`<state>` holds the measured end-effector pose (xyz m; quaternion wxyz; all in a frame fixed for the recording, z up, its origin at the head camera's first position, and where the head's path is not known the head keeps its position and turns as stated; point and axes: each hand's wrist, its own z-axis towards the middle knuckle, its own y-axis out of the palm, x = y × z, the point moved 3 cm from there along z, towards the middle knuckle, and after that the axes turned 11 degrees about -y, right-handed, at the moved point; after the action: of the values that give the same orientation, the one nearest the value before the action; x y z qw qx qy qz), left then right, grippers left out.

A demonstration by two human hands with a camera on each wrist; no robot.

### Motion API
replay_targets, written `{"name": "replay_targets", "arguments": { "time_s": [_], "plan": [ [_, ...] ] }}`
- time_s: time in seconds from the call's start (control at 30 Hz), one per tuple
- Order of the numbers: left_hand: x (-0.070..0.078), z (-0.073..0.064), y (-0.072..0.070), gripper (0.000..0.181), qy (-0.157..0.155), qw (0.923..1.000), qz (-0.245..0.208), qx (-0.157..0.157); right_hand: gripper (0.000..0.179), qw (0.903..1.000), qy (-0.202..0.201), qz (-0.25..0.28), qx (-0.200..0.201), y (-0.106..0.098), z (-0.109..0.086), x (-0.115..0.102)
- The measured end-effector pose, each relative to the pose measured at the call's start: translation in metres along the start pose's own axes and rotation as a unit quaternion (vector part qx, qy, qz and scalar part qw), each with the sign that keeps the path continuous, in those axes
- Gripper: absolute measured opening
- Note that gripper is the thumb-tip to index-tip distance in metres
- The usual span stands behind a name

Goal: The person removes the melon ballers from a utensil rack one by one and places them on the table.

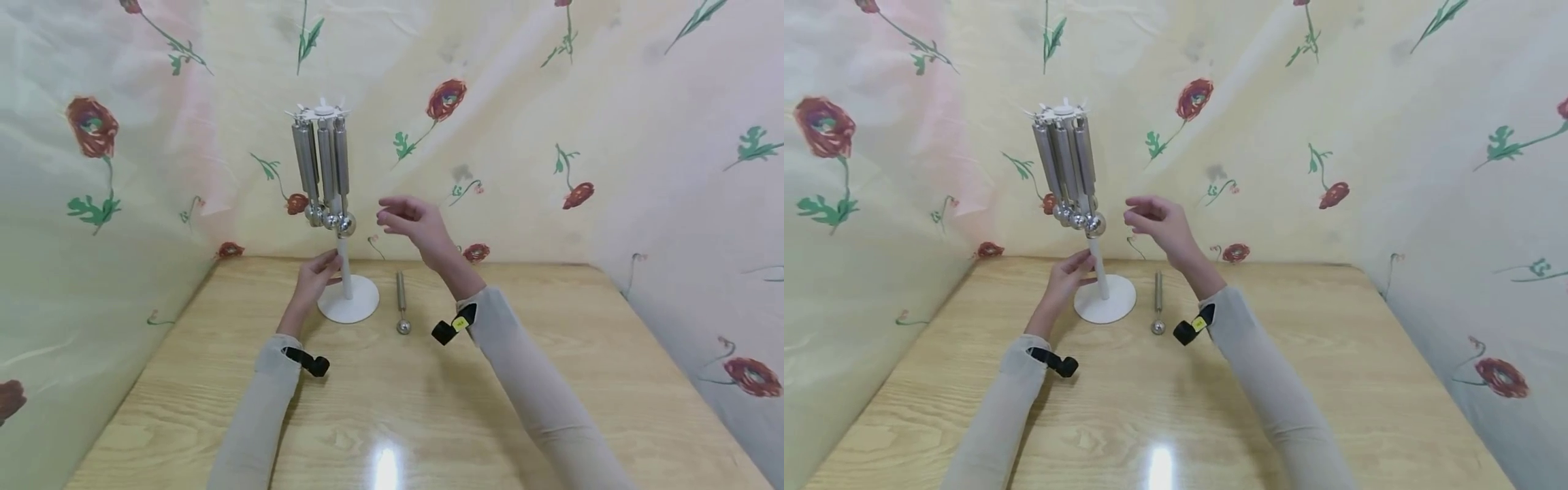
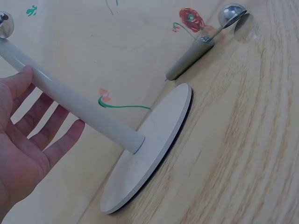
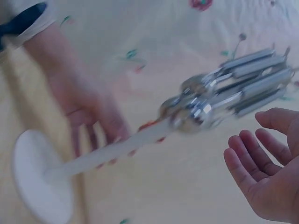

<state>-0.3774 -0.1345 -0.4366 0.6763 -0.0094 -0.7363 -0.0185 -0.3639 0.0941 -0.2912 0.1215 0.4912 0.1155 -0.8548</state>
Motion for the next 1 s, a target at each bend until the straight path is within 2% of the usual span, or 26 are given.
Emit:
{"name": "replay_targets", "arguments": {
  "time_s": [0.13,0.27,0.6,1.0],
  "plan": [
    [-0.003,0.000,0.002,0.045,0.001,1.0000,0.001,-0.003,0.031,0.9995,-0.030,0.013,0.001,0.009,0.011,-0.018],
    [-0.004,0.000,0.003,0.045,0.009,1.0000,0.001,0.000,0.033,0.9989,-0.043,0.017,-0.003,0.017,0.022,-0.027],
    [-0.003,0.000,0.002,0.043,0.009,0.9999,-0.006,0.014,0.038,0.9978,-0.053,0.035,-0.016,0.028,0.041,-0.028],
    [-0.002,-0.002,0.003,0.046,0.011,0.9999,0.000,0.010,0.036,0.9969,-0.056,0.050,-0.026,0.034,0.055,-0.028]
  ]
}}
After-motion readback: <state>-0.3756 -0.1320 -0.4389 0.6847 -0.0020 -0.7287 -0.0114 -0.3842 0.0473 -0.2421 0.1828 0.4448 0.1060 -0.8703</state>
